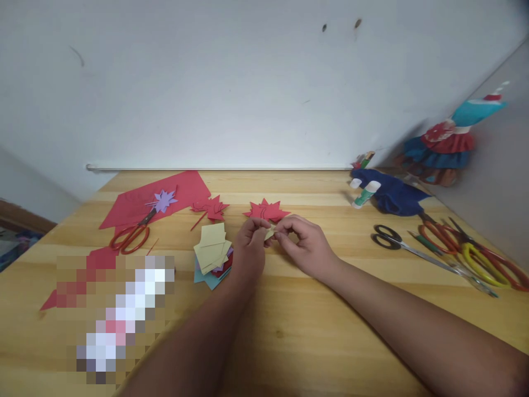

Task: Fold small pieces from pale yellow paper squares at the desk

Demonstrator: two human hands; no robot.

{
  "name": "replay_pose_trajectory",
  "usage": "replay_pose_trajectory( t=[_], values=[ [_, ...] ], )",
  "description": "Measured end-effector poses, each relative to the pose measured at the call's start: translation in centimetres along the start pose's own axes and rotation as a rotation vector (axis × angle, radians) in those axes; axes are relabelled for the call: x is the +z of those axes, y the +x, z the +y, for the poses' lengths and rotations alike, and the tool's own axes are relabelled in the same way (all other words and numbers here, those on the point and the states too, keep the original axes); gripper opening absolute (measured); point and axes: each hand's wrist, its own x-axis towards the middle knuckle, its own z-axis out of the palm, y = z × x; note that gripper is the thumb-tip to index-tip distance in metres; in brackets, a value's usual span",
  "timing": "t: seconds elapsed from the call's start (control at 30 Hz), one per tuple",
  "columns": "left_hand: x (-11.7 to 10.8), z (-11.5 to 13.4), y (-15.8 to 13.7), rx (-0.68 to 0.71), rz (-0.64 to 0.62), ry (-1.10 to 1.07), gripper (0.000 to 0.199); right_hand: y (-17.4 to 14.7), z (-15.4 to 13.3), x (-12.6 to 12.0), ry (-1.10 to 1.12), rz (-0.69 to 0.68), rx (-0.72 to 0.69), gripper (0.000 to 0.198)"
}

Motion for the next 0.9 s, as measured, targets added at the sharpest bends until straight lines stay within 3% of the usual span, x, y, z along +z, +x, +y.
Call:
replay_pose_trajectory(
  t=[0.27, 0.43, 0.67, 0.9],
  values=[
    [0.2, -0.4, -0.3, 0.017, -0.027, 0.005, 0.015, 0.1, -0.1, 0.1, 0.014, 0.009, 0.034, 0.01],
    [0.1, -0.6, -0.4, 0.037, -0.027, 0.027, 0.011, 0.0, 0.1, 0.3, 0.062, 0.011, 0.13, 0.01],
    [0.0, -1.0, -0.8, 0.106, -0.039, 0.158, 0.018, 0.1, 0.7, 1.1, 0.418, 0.055, 0.334, 0.02],
    [0.1, -0.6, -0.9, 0.074, -0.043, 0.234, 0.017, 0.4, -0.3, 0.6, 0.434, 0.109, 0.312, 0.015]
  ],
)
